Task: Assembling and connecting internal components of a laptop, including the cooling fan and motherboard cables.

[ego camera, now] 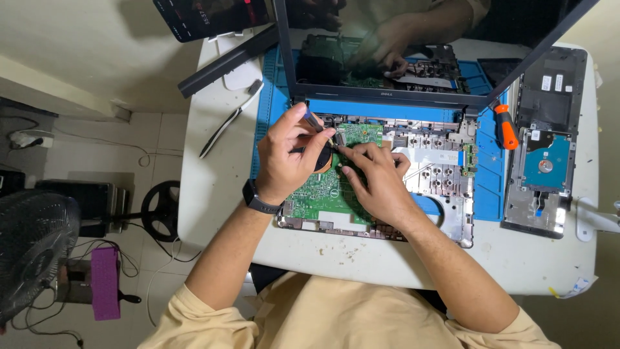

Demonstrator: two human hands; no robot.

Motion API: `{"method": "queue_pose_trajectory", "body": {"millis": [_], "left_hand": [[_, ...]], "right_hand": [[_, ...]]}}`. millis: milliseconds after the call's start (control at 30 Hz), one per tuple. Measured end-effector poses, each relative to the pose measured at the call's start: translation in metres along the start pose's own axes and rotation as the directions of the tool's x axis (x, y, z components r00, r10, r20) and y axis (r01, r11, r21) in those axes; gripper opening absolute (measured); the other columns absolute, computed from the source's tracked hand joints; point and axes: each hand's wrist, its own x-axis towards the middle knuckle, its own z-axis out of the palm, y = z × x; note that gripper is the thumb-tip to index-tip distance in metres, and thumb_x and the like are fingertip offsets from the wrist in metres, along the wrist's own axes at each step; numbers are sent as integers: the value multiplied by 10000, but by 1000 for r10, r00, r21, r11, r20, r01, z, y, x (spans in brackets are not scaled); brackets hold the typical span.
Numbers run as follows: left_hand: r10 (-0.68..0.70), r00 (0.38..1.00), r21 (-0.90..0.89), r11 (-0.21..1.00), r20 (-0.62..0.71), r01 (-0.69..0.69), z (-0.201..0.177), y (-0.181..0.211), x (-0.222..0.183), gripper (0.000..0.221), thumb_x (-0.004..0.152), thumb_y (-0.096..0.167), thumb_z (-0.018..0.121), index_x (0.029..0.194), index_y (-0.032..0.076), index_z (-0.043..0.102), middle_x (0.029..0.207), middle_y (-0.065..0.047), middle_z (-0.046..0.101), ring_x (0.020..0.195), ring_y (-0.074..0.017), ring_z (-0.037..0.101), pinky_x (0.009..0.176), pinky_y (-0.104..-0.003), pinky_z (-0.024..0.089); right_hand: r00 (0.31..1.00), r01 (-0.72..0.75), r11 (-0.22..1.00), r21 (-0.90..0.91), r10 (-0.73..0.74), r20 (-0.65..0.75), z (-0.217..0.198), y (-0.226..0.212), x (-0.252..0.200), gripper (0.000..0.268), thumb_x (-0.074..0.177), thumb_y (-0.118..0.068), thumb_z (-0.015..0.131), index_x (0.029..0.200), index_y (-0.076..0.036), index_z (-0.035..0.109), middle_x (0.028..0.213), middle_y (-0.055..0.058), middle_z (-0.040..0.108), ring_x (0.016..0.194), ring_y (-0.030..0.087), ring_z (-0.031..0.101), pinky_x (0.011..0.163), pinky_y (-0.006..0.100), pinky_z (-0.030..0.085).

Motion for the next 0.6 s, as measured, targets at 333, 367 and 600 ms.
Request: {"method": "queue_pose_trajectory", "body": {"millis": [333,367,600], "left_hand": [[59,988,-28,998,142,-56,-1,-1,9,559,887,-93,777,1375,-12,516,986,-220,719,768,-305,770,531,-367,676],[70,982,-42,997,173,-64,-1,2,12,539,896,-92,767,1369,1,528,999,-209,714,782,-302,766,525,-365,674],[186,950,125,967,251,-222,-5,11,33,505,901,50,836,1338,74,584,998,-139,679,814,-269,723,572,-351,672]], "right_hand": [[999,19,1000,8,-19,30,-6,-1,1,363,1042,-266,605,1352,-86,659,1100,56,605,1022,260,550,1003,572,251],[1000,25,1000,8,-25,14,-7,-1,0,354,1035,-259,616,1339,-84,664,1094,55,605,1018,259,550,1004,566,257],[984,70,998,-10,-71,-163,-15,11,-3,304,996,-21,663,1288,-104,680,1002,15,619,968,242,654,1061,588,314]]}}
